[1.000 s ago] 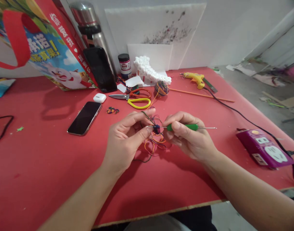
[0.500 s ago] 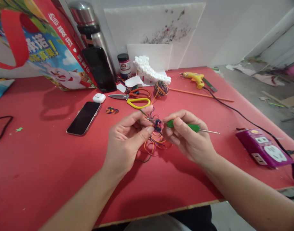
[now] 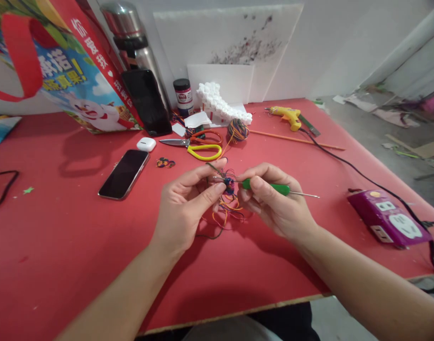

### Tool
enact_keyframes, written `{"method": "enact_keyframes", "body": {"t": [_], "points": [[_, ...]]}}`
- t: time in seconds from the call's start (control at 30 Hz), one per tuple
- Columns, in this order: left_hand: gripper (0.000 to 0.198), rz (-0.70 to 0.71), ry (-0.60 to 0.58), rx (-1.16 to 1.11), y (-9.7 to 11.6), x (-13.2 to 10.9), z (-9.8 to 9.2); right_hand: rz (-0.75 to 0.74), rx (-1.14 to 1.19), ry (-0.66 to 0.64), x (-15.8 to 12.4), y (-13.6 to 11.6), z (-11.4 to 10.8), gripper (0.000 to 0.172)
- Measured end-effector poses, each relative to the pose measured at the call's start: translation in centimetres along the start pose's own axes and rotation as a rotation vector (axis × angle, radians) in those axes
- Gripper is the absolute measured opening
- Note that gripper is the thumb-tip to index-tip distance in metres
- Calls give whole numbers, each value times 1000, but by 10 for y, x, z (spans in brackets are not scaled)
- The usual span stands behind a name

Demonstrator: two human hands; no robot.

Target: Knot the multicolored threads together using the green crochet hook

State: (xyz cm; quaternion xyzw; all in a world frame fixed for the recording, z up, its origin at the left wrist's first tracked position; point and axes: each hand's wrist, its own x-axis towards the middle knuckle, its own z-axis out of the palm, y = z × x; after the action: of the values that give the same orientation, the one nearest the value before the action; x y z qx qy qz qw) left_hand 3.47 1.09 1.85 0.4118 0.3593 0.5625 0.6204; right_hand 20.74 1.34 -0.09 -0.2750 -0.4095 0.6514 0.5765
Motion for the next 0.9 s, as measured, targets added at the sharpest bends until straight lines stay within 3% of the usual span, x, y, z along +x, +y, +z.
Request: {"method": "enact_keyframes", "body": {"t": [0.37,0.6,0.8,0.9], "points": [[39,-35,-5,-92,-7,3,3,-113,-153,-175,-7,-3,-8,12],[39,-30,66,-129,-10,-4,10,-143,-134,-20,-5,4,-7,10],[42,-37,72,-103,-12,-1,8,-129,-111,-83,-9,4,-5,10],[39,-15,60,-102,-11,-2,8,-106,-84,-46,-8,1,-2,11]]}}
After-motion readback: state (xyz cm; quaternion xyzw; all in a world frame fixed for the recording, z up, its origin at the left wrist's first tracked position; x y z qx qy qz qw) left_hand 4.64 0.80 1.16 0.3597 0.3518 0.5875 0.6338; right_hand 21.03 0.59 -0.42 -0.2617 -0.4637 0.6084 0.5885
